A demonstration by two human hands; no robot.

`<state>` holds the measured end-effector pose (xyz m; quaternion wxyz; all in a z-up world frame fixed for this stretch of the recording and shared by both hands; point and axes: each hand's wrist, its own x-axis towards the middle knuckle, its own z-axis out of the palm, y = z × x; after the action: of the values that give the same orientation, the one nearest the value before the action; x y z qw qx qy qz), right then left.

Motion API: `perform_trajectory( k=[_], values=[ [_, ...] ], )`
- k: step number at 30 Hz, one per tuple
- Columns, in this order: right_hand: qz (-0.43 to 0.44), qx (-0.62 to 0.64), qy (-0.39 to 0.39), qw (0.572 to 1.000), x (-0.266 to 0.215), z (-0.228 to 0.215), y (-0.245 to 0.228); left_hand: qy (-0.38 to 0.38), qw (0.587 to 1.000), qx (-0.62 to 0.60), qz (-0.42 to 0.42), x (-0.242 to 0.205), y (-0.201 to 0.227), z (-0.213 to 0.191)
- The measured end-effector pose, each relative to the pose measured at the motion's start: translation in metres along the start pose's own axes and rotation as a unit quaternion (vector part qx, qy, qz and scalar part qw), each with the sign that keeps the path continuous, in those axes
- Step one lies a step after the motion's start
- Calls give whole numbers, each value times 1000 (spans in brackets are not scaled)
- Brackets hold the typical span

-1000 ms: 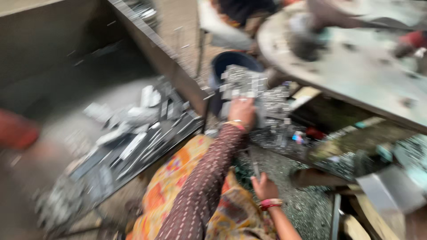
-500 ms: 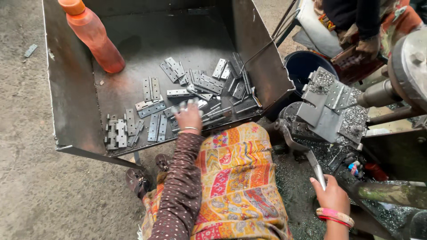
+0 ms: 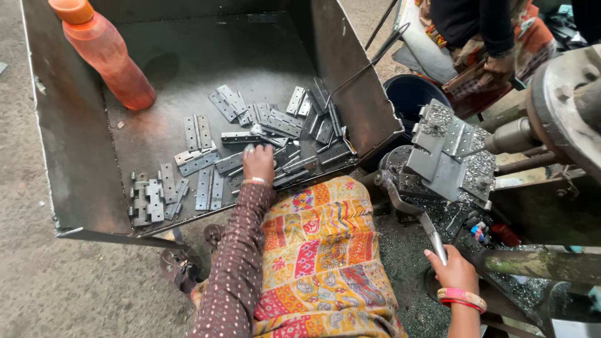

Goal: The person sits at a metalworking station and repeatedly picks up small metal plates from a bin, places them under a press, and operates the machine to process them. The person then returns the processed plates to the bin and repeats the cycle.

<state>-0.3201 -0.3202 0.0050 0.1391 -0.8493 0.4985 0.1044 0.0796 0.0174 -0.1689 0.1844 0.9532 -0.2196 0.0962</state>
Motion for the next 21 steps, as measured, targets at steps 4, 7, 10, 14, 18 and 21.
perform_trajectory(
  k=[4, 7, 10, 14, 18, 21],
  values=[
    [-58, 6, 49, 997, -2, 10, 4, 85, 996, -27, 23, -22, 14, -11],
    [-71, 5, 55, 996, 0, 13, 10, 83, 995, -40, 34, -21, 30, -46],
    [-66, 19, 48, 996, 1, 21, 8, 84, 990, -90, 68, -7, 76, -87],
    [-76, 11, 66, 995, -1, 26, 6, 162, 961, -118, 191, 19, 174, -121],
    [-82, 15, 81, 993, -4, 26, 6, 238, 934, -80, 256, 39, 284, -117],
    [-73, 20, 81, 994, -9, 30, 3, 15, 924, 86, 371, 23, 355, -94]
  ],
)
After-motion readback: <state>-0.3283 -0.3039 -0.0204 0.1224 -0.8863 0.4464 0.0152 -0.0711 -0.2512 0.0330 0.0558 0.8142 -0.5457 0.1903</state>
